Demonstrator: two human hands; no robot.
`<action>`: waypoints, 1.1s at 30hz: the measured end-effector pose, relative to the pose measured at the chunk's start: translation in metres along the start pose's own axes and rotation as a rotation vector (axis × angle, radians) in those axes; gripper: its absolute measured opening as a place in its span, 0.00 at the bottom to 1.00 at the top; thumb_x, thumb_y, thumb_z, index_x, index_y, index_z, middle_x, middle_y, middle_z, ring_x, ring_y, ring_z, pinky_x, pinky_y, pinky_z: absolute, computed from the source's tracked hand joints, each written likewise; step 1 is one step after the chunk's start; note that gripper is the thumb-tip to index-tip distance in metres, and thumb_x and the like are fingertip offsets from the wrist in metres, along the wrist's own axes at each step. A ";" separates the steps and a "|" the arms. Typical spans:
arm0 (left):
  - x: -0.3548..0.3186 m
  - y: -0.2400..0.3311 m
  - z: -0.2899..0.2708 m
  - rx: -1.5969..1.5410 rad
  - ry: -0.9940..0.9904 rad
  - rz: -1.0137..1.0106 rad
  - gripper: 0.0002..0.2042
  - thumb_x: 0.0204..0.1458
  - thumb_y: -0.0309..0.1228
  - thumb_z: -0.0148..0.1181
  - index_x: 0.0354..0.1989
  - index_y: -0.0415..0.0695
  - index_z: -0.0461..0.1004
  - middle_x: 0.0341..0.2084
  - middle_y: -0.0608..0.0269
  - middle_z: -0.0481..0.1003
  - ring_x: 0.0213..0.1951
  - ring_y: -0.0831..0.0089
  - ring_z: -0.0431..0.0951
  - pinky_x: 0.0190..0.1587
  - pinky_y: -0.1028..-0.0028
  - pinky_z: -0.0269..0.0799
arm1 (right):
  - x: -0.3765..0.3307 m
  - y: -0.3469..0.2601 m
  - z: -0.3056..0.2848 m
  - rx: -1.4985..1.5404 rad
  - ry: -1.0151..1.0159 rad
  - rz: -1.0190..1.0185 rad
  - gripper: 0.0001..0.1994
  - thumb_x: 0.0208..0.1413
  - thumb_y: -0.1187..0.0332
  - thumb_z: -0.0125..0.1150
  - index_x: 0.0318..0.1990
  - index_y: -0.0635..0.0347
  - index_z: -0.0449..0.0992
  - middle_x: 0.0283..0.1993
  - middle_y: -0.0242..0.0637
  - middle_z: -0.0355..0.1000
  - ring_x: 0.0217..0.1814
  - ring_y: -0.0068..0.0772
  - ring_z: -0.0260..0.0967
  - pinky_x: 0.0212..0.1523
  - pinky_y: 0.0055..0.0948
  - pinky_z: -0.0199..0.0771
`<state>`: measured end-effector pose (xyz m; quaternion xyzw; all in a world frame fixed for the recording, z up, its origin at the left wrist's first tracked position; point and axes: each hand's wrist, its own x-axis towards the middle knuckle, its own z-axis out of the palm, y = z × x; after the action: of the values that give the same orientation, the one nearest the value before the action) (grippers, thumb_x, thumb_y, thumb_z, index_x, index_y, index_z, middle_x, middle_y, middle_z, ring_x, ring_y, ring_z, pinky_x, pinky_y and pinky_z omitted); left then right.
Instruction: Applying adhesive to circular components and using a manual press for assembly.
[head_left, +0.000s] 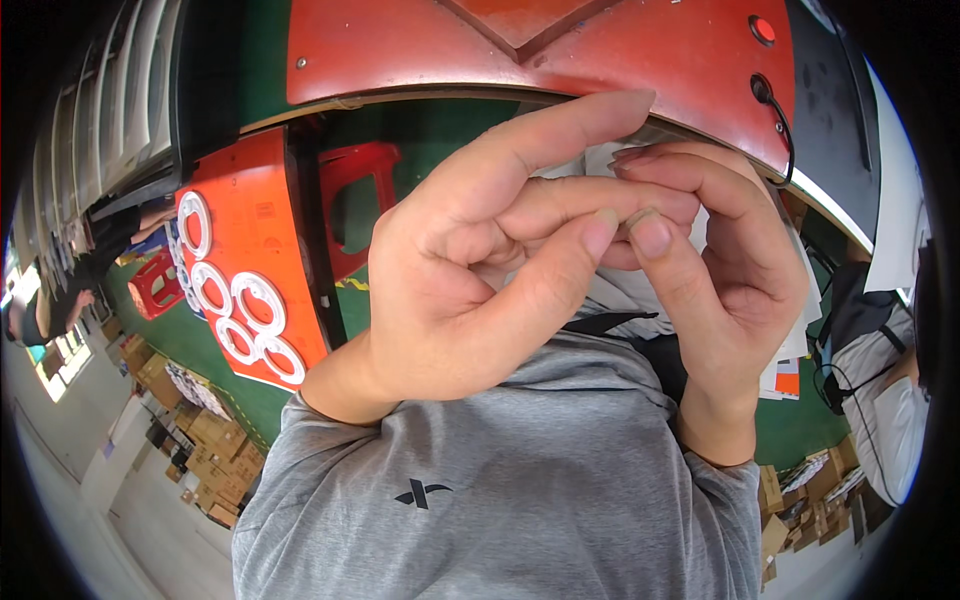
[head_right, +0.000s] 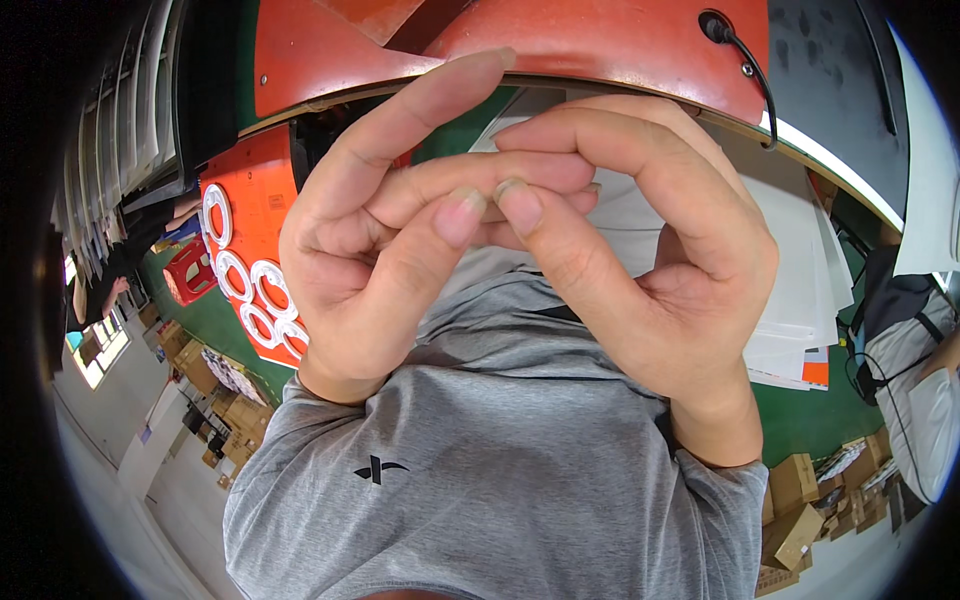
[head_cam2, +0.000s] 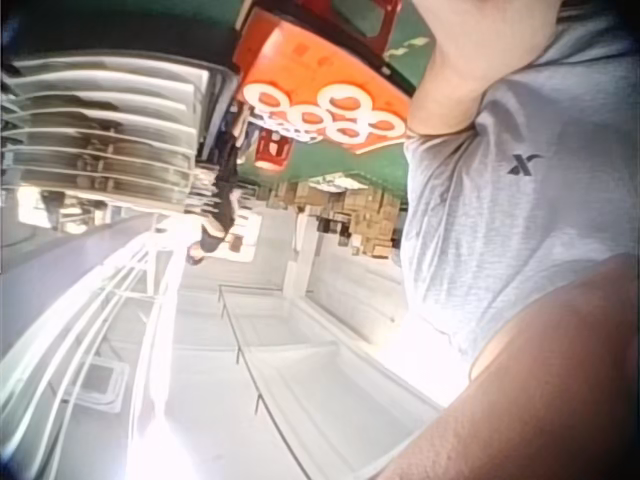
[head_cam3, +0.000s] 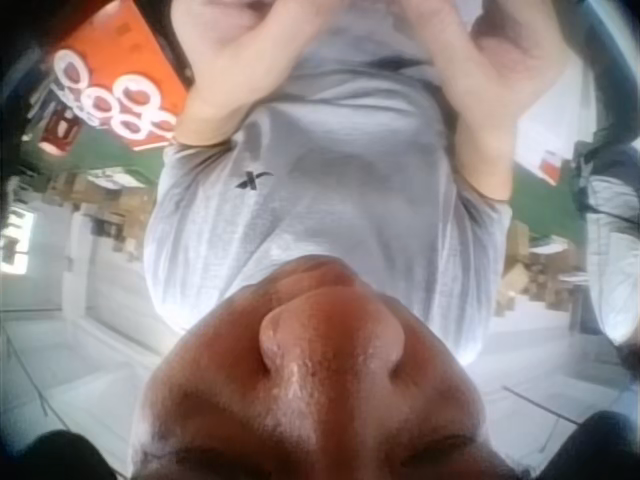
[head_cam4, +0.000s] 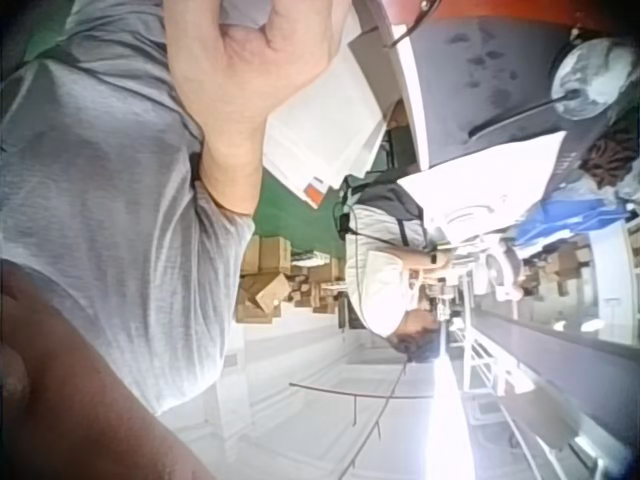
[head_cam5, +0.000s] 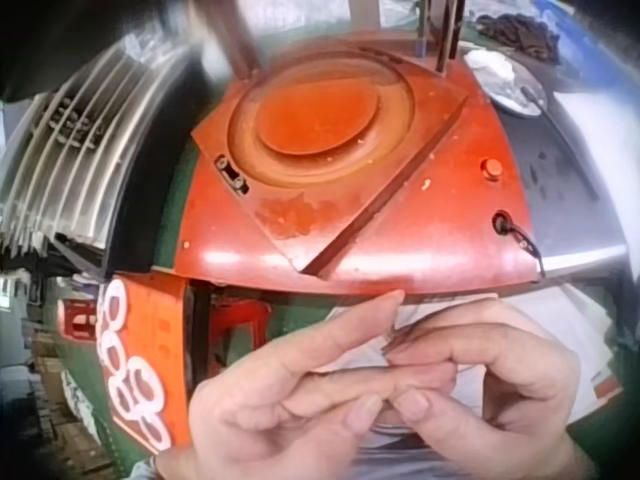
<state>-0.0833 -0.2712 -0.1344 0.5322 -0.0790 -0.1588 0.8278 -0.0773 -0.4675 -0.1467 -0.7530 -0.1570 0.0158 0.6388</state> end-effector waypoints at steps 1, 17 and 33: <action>0.000 0.000 0.000 0.000 -0.001 -0.001 0.26 0.65 0.12 0.42 0.73 0.24 0.52 0.53 0.40 0.80 0.60 0.62 0.79 0.62 0.67 0.77 | 0.000 -0.001 0.000 -0.002 0.005 0.014 0.14 0.61 0.77 0.66 0.52 0.73 0.78 0.54 0.48 0.77 0.56 0.36 0.74 0.61 0.33 0.71; -0.001 0.002 0.002 -0.124 0.011 -0.032 0.27 0.65 0.12 0.39 0.73 0.23 0.50 0.54 0.39 0.79 0.59 0.62 0.79 0.62 0.67 0.76 | 0.000 -0.007 0.000 0.017 0.026 0.087 0.13 0.63 0.75 0.65 0.51 0.74 0.79 0.52 0.46 0.78 0.55 0.34 0.75 0.60 0.32 0.72; 0.000 0.000 0.001 -0.017 0.014 0.011 0.26 0.64 0.13 0.40 0.72 0.22 0.51 0.48 0.42 0.81 0.57 0.62 0.81 0.62 0.67 0.77 | -0.001 -0.005 0.000 -0.036 0.007 0.030 0.13 0.61 0.76 0.66 0.51 0.74 0.79 0.52 0.47 0.78 0.56 0.36 0.74 0.60 0.33 0.72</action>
<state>-0.0841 -0.2720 -0.1343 0.5260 -0.0747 -0.1512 0.8336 -0.0791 -0.4669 -0.1417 -0.7668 -0.1437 0.0198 0.6253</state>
